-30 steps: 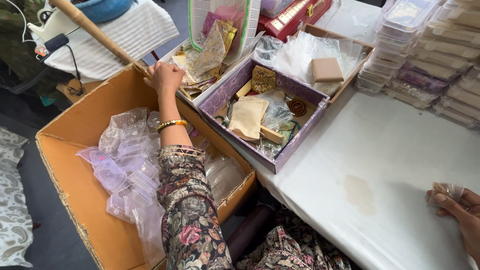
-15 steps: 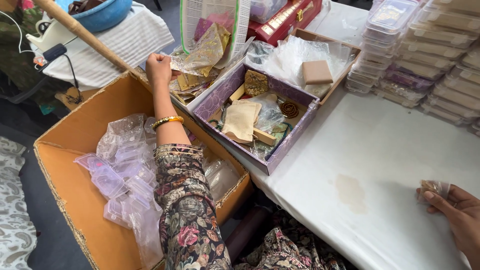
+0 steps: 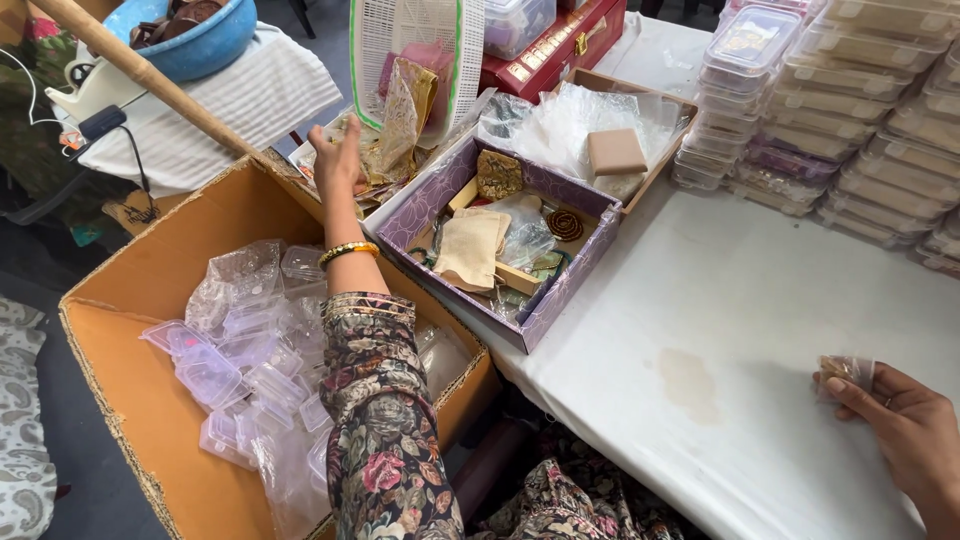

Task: The person organizes jewelry by folding a gold-patterned fabric and placing it into a small plastic container, which is then stacked with others. They also handle a beaded necklace, separating a pendant from the chain and placing the components into a box.

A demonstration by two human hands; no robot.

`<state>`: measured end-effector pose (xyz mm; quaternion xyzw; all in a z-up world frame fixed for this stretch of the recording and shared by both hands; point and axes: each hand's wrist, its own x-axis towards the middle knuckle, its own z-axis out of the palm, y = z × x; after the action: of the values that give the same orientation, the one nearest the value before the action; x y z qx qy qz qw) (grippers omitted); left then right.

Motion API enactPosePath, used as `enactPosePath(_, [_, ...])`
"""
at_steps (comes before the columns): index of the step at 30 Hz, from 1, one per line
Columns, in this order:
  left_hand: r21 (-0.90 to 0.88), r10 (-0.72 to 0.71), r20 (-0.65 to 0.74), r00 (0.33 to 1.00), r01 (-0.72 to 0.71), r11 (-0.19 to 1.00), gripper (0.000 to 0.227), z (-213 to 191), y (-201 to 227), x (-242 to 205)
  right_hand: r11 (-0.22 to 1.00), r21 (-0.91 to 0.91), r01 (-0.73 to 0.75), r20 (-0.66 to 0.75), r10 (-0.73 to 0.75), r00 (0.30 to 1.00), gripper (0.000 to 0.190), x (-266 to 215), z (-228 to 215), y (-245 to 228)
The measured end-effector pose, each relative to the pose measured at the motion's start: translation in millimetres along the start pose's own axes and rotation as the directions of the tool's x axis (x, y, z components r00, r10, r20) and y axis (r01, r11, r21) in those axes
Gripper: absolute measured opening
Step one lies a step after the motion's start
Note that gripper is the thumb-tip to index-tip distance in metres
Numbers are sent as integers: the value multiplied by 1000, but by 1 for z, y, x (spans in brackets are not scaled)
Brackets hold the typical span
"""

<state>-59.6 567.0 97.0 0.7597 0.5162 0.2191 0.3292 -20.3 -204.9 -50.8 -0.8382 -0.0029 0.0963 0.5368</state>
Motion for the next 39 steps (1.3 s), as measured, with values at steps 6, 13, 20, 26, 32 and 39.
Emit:
enactPosePath(6, [116, 124, -215, 969, -100, 988, 61, 24, -24, 39, 998, 56, 23, 21, -24, 999, 39, -10, 1, -19])
enactPosePath(13, [-130, 300, -480, 825, -405, 905, 30, 0, 34, 43, 999, 42, -4, 43, 2, 999, 42, -11, 0, -21])
enactPosePath(20, [-584, 734, -223, 641, -691, 426, 29, -25, 165, -104, 1000, 9, -30, 39, 29, 999, 45, -10, 2, -23])
enactPosePath(26, [-680, 998, 48, -45, -733, 0, 29, 57, 233, -303, 965, 258, 47, -24, -42, 999, 38, -15, -11, -23])
enactPosePath(32, [-890, 912, 191, -363, -456, 4, 33, 142, 233, -463, 845, 501, 188, -262, -60, 963, 28, -4, -37, -10])
enactPosePath(39, [-873, 888, 447, -108, -271, 407, 43, 235, 205, -499, 681, 638, 359, -485, -8, 875, 11, -5, -68, -16])
